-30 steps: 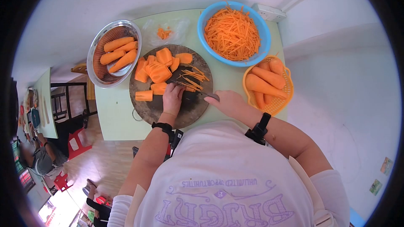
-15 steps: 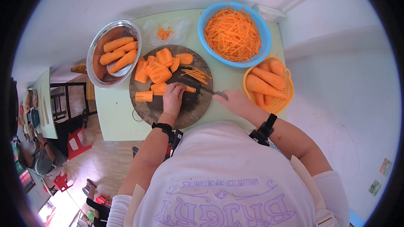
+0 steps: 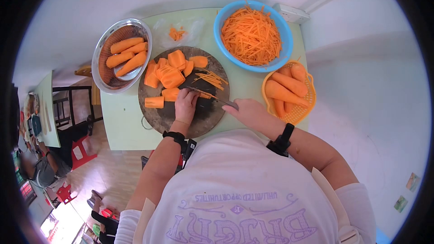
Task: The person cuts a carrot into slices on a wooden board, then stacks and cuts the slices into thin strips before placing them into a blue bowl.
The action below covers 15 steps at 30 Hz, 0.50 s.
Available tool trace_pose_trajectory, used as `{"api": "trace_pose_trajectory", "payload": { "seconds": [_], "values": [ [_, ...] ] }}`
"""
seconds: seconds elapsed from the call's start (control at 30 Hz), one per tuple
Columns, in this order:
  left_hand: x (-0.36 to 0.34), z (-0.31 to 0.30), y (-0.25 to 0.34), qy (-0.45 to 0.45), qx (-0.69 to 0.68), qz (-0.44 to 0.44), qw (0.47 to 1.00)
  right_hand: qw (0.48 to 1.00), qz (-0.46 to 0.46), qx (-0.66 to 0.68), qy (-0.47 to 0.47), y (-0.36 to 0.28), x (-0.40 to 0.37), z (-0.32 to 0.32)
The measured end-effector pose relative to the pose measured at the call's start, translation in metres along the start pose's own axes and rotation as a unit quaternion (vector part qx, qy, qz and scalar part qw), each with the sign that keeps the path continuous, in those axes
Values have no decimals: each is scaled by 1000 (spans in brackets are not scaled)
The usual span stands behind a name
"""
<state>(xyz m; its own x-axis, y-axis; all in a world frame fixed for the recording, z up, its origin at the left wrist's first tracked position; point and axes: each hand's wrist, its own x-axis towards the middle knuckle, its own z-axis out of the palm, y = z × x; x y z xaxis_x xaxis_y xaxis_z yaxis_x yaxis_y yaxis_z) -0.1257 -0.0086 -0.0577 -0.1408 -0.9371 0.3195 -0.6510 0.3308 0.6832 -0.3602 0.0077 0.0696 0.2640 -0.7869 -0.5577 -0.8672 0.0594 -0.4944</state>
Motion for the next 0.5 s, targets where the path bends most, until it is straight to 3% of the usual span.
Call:
{"api": "trace_pose_trajectory", "payload": {
  "seconds": [0.33,0.5],
  "values": [
    [0,0,-1,3,-9,0,1000,1000,-10,-8,29,4,17,15],
    [0,-4,1,-7,8,-2,1000,998,1,49,43,7,12,15]
  ]
}}
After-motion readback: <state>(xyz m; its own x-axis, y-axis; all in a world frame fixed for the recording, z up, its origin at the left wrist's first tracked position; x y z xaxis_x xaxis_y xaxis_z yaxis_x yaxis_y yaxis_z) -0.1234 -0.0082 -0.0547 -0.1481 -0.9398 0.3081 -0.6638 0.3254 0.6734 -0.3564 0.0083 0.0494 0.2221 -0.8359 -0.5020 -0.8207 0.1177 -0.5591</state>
